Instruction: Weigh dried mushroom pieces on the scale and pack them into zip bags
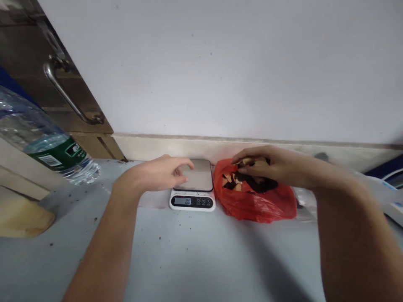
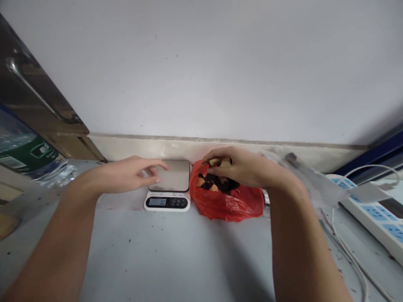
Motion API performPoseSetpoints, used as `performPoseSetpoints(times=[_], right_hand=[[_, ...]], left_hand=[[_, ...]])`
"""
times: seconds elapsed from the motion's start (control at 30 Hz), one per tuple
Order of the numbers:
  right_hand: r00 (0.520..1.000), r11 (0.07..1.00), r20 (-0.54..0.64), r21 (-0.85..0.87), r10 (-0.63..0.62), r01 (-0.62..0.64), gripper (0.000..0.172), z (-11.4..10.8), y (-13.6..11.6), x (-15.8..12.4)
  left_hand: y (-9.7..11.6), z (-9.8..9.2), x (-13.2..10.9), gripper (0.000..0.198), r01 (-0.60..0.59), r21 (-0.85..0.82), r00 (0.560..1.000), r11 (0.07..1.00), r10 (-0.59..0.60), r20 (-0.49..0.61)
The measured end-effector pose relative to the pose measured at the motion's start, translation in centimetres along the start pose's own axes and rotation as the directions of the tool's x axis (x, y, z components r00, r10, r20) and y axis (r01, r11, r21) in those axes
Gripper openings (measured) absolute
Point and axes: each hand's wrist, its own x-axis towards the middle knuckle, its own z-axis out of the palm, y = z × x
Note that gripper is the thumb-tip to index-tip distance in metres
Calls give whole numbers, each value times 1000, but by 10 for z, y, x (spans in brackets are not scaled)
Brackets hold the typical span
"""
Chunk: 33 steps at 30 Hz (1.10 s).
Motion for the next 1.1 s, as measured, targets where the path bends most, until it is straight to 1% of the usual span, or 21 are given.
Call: performPoseSetpoints(times=[0.03,0.1,0.2,0.3,0.43,0.53,0.7,0.83,0.93,1.03,1.1], right_hand=[[1000,1000,-18,7,-9,9,26,1,-8,2],[999,1000,-52,-7,15,-16,24,6,-26,11],[995,998,-90,-27,54,-56,26,23,-53,30],[998,999,-41,-22,47,-48,28,45,-66,50],[999,999,14,-40,37,-36,34,70,-63,72],[998,999,59,-27,19,-18,43,80,-55,82],[997,1000,81,-17,-3,4,55,80,-47,83],[997,997,62,-63,40,-36,64,74,-48,76],[999,997,22,-68,41,-39,62,71,-47,73],[999,997,2,-63,35,-35,50,71,-44,73],[1000,998,-15,-55,6,-7,43,71,-40,74]], left_hand=[[-5,-2,-2,44,27,11,1000,1000,-27,9],[-14,-5,-5,45,52,37,999,998,-52,-1],[-26,-6,-6,48,50,61,999,997,-48,-21],[-33,-6,-5,52,79,64,997,995,-79,6],[-35,-6,-1,54,175,46,979,984,-178,95],[-34,-6,2,56,191,47,973,980,-196,122],[-34,-1,6,56,169,53,977,984,-175,122],[-33,1,9,56,149,74,980,986,-157,124],[-30,2,9,56,150,82,979,985,-159,127],[-27,2,8,56,159,87,977,983,-170,132],[-24,2,8,56,160,98,976,982,-172,134]])
